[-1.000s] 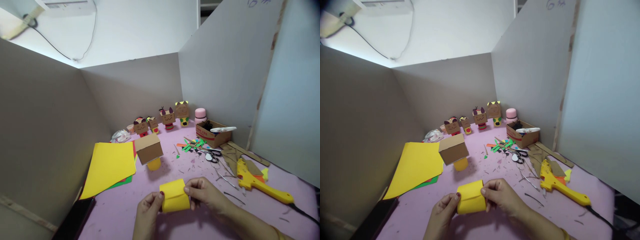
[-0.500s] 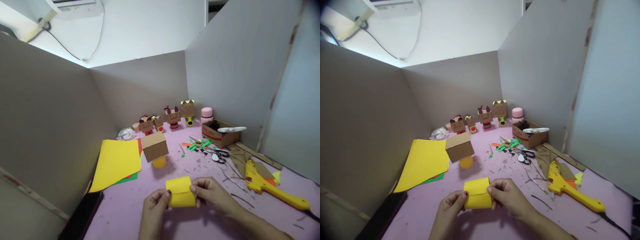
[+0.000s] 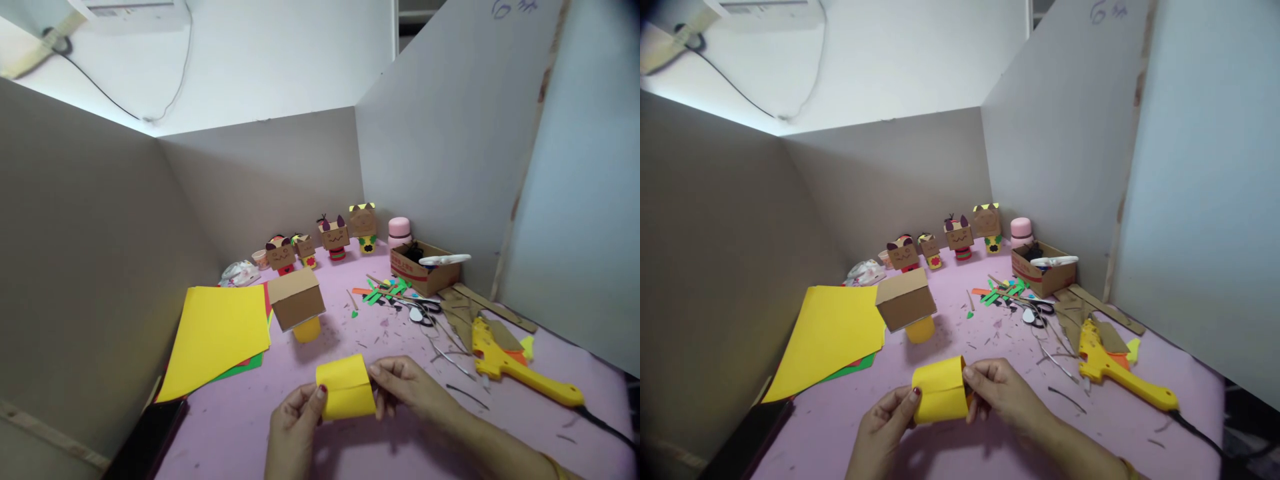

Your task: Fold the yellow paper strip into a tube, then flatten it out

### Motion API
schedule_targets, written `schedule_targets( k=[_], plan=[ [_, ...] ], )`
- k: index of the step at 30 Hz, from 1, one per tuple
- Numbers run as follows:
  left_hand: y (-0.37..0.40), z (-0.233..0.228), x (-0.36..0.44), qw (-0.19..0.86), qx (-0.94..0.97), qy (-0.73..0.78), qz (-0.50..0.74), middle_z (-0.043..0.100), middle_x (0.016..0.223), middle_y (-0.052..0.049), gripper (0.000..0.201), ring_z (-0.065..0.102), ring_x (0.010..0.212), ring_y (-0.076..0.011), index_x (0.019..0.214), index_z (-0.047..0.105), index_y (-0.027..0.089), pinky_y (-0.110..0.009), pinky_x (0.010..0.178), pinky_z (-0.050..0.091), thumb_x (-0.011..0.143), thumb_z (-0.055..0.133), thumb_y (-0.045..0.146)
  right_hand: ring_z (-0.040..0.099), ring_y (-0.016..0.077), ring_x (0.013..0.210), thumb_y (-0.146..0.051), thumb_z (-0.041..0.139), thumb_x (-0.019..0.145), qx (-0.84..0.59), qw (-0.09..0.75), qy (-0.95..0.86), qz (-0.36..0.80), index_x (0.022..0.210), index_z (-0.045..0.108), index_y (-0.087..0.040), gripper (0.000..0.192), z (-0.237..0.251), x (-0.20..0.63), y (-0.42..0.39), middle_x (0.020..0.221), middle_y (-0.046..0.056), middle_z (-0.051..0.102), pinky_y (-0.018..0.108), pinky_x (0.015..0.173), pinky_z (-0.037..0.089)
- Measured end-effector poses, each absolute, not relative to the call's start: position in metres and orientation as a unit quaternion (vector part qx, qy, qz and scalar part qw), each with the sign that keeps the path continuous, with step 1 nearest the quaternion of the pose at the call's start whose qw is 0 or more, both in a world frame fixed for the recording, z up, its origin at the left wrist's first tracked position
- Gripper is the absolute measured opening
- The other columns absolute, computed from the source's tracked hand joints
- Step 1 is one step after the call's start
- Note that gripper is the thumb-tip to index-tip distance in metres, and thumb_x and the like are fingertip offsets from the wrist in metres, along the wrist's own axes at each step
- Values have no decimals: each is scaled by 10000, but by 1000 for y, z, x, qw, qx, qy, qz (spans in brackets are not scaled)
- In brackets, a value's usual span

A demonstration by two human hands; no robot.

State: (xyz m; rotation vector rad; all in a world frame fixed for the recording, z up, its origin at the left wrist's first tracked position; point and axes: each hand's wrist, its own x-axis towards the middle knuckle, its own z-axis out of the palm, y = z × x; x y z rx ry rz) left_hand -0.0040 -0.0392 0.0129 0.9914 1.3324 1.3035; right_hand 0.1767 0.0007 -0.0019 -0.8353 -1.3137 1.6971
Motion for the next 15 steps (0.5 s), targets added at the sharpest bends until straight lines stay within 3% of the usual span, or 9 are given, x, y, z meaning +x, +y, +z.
schedule_targets(
  k=[8,15],
  plan=[
    [-38,8,-3,494,404,549,540,592,565,6,320,444,562,-108,708,709,134,-192,537,328,608,727,438,494,68,394,-558,684,623,-342,402,-513,677,654,600,-133,434,-3,179,1,455,-38,570,192,411,296],
    [-37,5,-5,505,412,550,522,566,566,6,339,408,565,-112,697,700,123,-210,544,298,605,718,448,477,69,441,-531,644,686,-346,421,-539,643,710,609,-111,423,-4,179,1,500,-33,558,213,480,316]
  ],
)
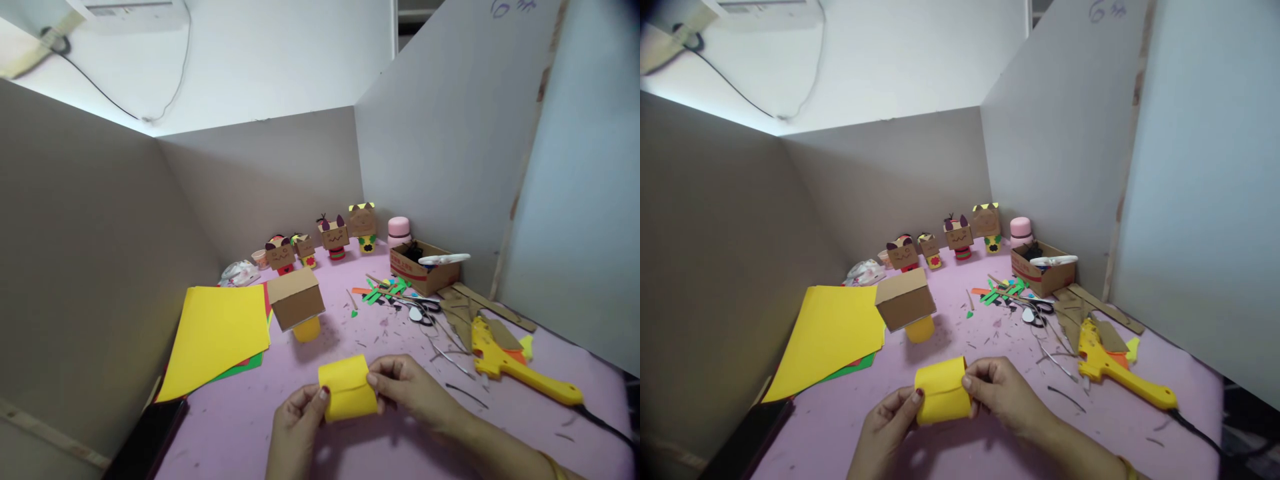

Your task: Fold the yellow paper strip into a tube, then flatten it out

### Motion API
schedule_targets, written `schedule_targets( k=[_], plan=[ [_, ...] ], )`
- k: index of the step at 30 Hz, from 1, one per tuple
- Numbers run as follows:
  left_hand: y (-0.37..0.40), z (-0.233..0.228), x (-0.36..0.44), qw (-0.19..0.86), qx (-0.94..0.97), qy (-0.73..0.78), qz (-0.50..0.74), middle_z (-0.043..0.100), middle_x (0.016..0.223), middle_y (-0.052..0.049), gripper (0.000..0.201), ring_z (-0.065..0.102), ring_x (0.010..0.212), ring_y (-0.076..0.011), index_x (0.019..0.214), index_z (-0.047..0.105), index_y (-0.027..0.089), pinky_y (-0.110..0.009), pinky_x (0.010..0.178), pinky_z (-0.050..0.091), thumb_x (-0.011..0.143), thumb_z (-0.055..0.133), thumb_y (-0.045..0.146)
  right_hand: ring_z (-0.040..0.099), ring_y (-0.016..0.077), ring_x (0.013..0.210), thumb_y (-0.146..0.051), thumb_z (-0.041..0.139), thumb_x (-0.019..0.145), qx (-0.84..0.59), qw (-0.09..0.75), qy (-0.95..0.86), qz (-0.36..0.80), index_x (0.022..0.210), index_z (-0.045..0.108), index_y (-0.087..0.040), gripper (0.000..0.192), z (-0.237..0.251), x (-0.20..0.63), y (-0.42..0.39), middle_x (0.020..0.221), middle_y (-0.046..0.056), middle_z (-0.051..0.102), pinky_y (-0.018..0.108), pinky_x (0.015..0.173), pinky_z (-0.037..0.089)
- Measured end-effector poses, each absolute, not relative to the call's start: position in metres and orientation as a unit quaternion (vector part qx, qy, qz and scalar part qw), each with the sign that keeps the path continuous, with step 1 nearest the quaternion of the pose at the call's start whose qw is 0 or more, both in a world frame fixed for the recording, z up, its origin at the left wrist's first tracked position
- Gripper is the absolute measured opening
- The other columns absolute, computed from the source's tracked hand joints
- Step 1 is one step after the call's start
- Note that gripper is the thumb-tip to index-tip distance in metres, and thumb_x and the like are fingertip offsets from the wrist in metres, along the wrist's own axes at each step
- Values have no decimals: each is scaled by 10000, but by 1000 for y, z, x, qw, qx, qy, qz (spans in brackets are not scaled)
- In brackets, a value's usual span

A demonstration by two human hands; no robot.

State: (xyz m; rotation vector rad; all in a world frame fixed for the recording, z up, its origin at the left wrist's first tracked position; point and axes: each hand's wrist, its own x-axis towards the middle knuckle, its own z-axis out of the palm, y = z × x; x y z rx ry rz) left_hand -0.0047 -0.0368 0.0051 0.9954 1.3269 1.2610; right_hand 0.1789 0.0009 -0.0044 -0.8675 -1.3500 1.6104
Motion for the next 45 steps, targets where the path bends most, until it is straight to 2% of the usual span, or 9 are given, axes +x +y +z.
schedule_targets(
  k=[5,13,17,29,35,39,45],
  plan=[
    [-37,4,-5,520,409,553,507,507,530,30,346,339,529,-93,646,657,128,-207,515,246,617,699,471,493,98,517,-493,585,763,-356,434,-589,581,702,600,-128,371,-2,180,-3,531,-25,551,237,539,352],
    [-38,5,0,510,416,549,516,551,537,23,314,405,496,-89,595,648,144,-202,503,280,592,723,448,495,98,472,-474,514,818,-384,438,-619,527,732,580,-156,336,-3,183,-6,558,-45,509,242,497,348],
    [-39,6,1,486,433,552,521,573,542,10,326,410,530,-95,613,658,138,-197,515,281,626,699,462,499,91,486,-464,524,819,-376,439,-606,546,748,587,-145,333,-5,183,-4,530,-46,530,238,528,360],
    [-37,-3,-2,510,428,537,518,503,491,41,357,369,478,-82,588,629,144,-203,481,257,619,695,494,454,49,372,-581,581,720,-366,422,-545,625,698,569,-143,439,-6,180,1,469,-71,500,195,406,255],
    [-35,-9,-5,538,414,525,514,548,556,14,361,439,521,-102,674,634,139,-212,510,303,654,678,497,462,62,346,-637,538,716,-366,408,-538,640,657,551,-152,489,-8,180,4,394,-57,515,186,379,260],
    [-32,-14,-7,546,400,522,519,542,563,17,362,465,523,-110,688,626,142,-226,529,339,643,691,495,493,53,382,-564,623,696,-357,409,-540,643,767,620,-130,440,-8,181,4,485,-44,561,176,394,286],
    [-31,-12,-5,541,386,515,541,571,549,17,354,474,502,-99,666,628,139,-207,496,332,617,720,478,495,40,417,-490,711,629,-346,397,-551,647,863,632,-138,429,-5,183,3,680,-17,610,176,406,315]
  ],
)
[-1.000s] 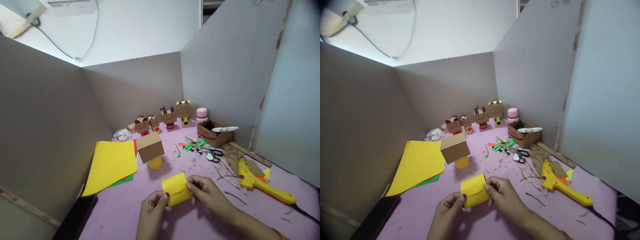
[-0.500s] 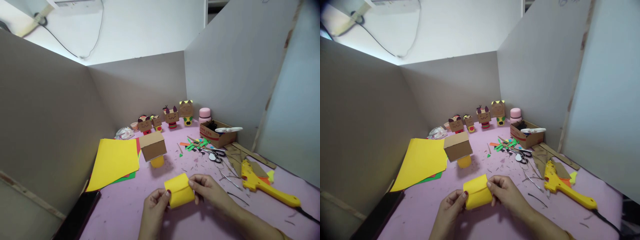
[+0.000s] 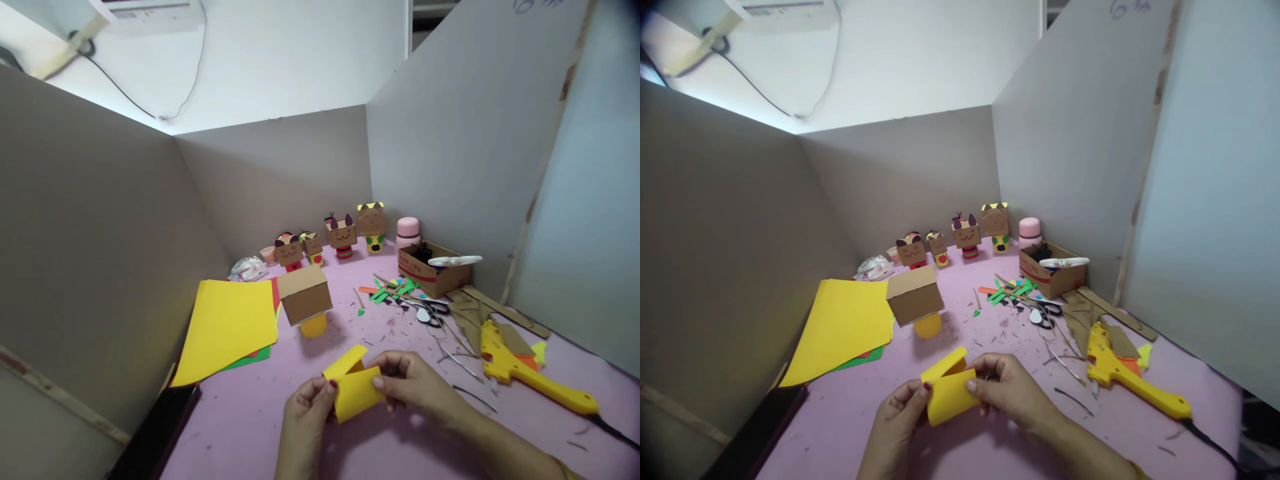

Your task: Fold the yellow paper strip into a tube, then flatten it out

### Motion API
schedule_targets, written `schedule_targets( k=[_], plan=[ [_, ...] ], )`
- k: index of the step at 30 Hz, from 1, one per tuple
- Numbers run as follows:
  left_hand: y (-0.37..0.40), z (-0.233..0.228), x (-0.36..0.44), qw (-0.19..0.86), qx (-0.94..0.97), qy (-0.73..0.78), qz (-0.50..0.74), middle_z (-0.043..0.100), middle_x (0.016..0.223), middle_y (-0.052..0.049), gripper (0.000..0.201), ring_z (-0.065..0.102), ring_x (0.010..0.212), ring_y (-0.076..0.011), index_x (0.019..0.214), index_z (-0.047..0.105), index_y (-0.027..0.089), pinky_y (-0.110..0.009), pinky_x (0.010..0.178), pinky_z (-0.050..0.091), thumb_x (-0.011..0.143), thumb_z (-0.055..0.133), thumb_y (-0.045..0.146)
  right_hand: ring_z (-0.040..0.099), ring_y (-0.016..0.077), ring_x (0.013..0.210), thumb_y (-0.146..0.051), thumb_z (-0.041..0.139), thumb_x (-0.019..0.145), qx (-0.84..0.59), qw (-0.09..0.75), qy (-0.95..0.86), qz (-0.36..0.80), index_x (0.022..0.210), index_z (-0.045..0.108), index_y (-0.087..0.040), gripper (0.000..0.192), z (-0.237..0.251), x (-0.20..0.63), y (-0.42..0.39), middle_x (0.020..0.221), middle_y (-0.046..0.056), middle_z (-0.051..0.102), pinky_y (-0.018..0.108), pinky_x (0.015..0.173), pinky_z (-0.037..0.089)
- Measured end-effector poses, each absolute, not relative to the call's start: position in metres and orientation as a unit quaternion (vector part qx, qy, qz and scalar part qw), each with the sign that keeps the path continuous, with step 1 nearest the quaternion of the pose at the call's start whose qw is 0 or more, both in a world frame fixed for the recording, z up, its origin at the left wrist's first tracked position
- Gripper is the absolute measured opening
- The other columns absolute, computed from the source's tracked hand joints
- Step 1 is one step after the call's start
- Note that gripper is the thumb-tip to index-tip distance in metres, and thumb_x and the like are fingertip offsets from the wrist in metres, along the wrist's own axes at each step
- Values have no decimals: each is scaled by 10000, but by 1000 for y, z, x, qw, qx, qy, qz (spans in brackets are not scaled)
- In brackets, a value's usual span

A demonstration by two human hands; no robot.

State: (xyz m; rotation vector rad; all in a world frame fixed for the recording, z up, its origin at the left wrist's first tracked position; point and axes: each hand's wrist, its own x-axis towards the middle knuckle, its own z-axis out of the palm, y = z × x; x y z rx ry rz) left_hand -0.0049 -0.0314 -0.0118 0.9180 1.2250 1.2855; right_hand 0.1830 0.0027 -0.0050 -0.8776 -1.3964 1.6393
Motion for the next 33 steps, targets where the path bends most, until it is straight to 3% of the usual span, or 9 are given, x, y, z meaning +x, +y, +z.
schedule_targets(
  k=[2,6,11,17,22,25,29,33],
  plan=[
    [-32,-8,-4,537,382,509,554,566,531,26,358,458,486,-87,638,614,145,-196,482,328,609,724,484,474,38,428,-441,732,618,-336,382,-572,644,849,652,-142,387,-5,183,2,712,-10,621,177,410,319],
    [-35,0,-5,532,378,493,575,559,519,35,376,474,484,-89,622,600,157,-193,477,350,588,728,509,427,59,452,-364,715,659,-320,364,-619,618,791,693,-134,266,-8,181,0,576,-29,575,195,441,310],
    [-40,10,-4,492,410,495,587,652,632,-9,413,537,567,-126,774,688,164,-222,545,415,538,765,494,462,103,566,-375,668,708,-320,410,-639,566,708,683,-140,235,-10,179,2,604,-23,559,233,544,337],
    [-67,41,2,416,500,495,576,696,692,-33,225,577,692,-167,722,730,185,-228,654,450,603,759,374,444,119,595,-435,635,736,-318,452,-651,520,702,672,-153,287,17,184,-15,617,-19,547,253,579,344],
    [-101,83,13,406,454,461,646,616,554,35,208,507,531,-93,632,639,197,-172,505,410,644,732,383,488,141,703,-398,687,714,-316,455,-691,465,811,712,-224,200,68,204,-59,764,2,632,259,649,359],
    [-112,96,19,453,389,431,677,583,558,60,243,487,502,-79,677,581,210,-170,478,398,643,731,399,523,137,692,-409,688,710,-316,405,-661,547,756,695,-212,203,77,215,-85,744,5,638,246,623,377],
    [-107,69,23,507,392,472,606,543,585,63,237,500,518,-72,719,514,205,-179,523,408,716,653,396,480,88,532,-431,695,678,-354,356,-555,664,720,631,-159,282,39,219,-100,607,-21,575,210,494,320],
    [-93,14,23,547,402,517,521,501,567,50,232,487,499,-85,684,454,187,-222,531,419,749,581,369,401,70,448,-314,651,686,-432,318,-529,658,878,571,-155,262,-10,218,-99,539,-75,470,210,447,260]
  ],
)
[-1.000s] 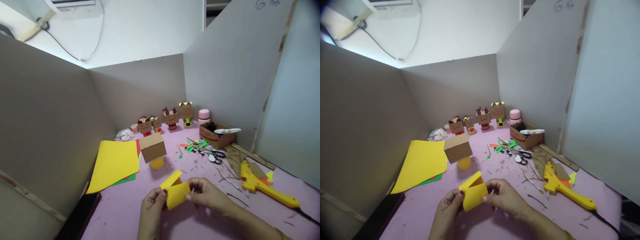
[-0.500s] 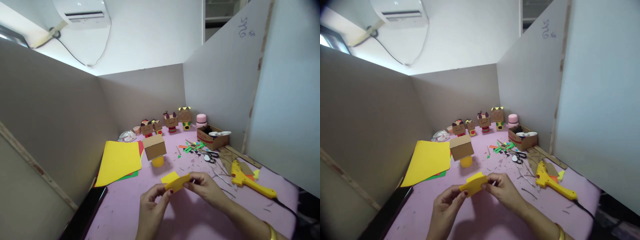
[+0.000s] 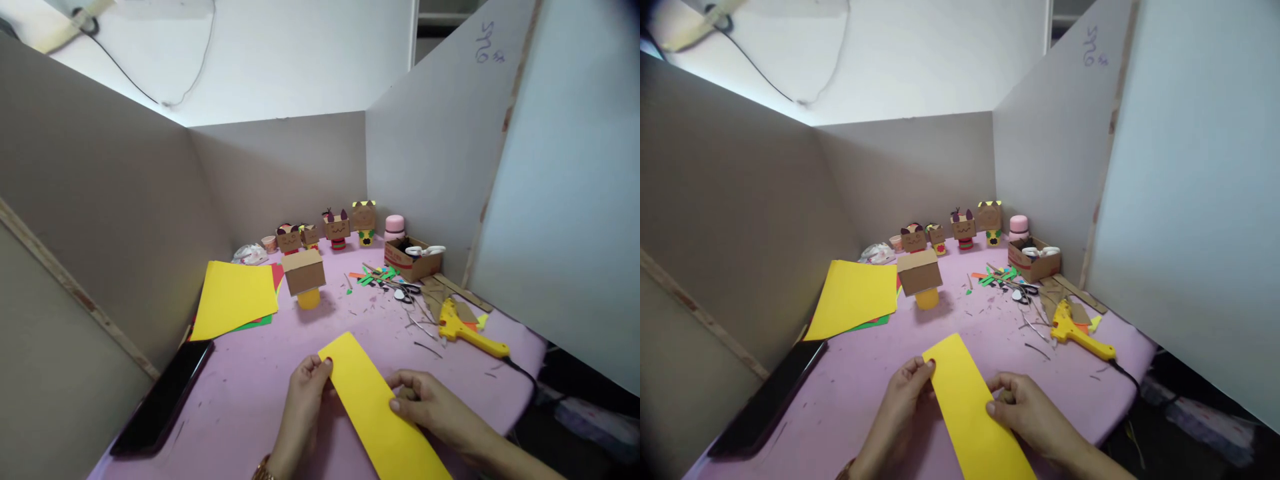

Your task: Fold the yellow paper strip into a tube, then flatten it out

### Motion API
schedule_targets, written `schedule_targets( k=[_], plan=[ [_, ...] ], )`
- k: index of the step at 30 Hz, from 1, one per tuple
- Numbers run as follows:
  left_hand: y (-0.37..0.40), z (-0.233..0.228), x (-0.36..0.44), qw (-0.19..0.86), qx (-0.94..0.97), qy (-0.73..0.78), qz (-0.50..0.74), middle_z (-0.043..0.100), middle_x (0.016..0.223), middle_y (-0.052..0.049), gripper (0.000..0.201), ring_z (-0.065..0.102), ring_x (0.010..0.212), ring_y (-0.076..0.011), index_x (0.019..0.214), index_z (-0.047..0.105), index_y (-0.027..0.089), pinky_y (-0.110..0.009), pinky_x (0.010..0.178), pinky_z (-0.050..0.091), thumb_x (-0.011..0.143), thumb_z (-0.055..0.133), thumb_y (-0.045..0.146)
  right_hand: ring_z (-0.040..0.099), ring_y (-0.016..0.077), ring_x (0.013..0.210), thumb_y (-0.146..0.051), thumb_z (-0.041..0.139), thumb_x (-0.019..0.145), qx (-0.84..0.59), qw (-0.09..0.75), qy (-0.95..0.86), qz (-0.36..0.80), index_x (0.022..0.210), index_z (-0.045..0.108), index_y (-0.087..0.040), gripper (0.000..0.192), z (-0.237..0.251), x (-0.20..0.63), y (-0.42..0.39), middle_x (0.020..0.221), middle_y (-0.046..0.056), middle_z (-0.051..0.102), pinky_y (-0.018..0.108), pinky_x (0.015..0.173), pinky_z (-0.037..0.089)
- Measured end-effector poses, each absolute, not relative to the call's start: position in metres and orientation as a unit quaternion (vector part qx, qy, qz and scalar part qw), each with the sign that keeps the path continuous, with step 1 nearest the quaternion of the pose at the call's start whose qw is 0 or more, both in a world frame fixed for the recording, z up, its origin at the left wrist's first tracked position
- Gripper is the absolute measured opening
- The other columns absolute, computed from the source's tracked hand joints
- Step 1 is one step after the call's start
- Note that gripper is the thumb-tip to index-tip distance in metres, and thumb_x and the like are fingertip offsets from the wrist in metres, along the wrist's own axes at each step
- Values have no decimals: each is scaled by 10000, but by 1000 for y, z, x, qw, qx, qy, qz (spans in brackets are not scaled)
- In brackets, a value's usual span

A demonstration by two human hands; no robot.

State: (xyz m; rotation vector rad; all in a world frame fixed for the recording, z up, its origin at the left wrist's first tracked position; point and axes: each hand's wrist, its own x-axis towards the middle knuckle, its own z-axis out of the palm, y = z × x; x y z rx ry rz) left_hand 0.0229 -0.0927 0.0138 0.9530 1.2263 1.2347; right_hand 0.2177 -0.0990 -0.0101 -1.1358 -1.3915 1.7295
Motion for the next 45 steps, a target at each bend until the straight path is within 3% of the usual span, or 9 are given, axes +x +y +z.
schedule_targets(
  k=[4,6,8,11,15,19,22,25,45],
  plan=[
    [-81,-17,18,522,436,557,477,513,611,38,219,529,551,-111,684,411,200,-243,541,430,764,532,365,396,87,478,-177,553,726,-504,311,-598,540,991,558,-150,267,-21,218,-99,542,-87,411,219,463,285],
    [-75,-23,14,485,467,582,456,494,584,53,223,515,530,-111,663,405,205,-237,519,412,758,540,354,505,129,554,-205,505,782,-526,296,-674,426,1007,580,-172,240,-21,219,-99,602,-40,525,252,531,393],
    [-71,-25,10,440,498,608,435,467,539,66,224,497,498,-112,635,407,208,-233,491,385,756,541,341,617,195,805,-251,464,834,-513,286,-762,275,1088,571,-183,284,-22,222,-100,886,62,665,312,700,485],
    [-69,-23,5,383,538,633,403,474,507,59,222,513,485,-140,618,430,214,-258,476,395,779,501,349,562,241,1109,-348,463,860,-368,251,-895,6,1234,490,-157,420,-30,223,-100,1251,116,589,342,854,494],
    [-76,-15,5,267,574,661,403,630,960,-96,275,594,891,-246,1003,535,161,-419,807,461,811,458,341,660,155,941,-385,340,932,-199,161,-945,-205,1162,551,-180,373,-36,218,-97,1120,12,675,261,660,519],
    [-86,-12,15,181,770,563,239,292,1481,-96,495,198,1368,-235,1348,346,201,-511,1110,131,887,323,376,654,123,907,-370,282,953,-198,186,-934,-232,1100,588,-188,385,-39,214,-95,1055,-19,709,272,639,475],
    [-88,-12,22,206,871,444,47,219,1500,-52,591,156,1381,-220,1404,218,234,-544,1100,141,884,275,510,640,117,910,-417,335,933,-206,210,-928,-230,974,620,-222,347,-45,216,-95,1012,-37,725,278,680,452],
    [-85,-9,22,186,868,459,27,162,1507,-45,648,123,1385,-198,1414,163,210,-500,1107,168,875,213,565,637,125,905,-418,319,936,-203,219,-925,-237,1011,610,-208,367,-49,216,-96,1013,-29,724,287,676,445],
    [-64,-15,10,99,846,522,49,232,1496,-17,540,203,1370,-189,1404,208,244,-528,1098,187,907,216,454,625,195,1033,-441,288,922,-182,119,-953,-214,1242,494,-121,497,-33,229,-111,1229,60,578,348,694,567]
  ],
)
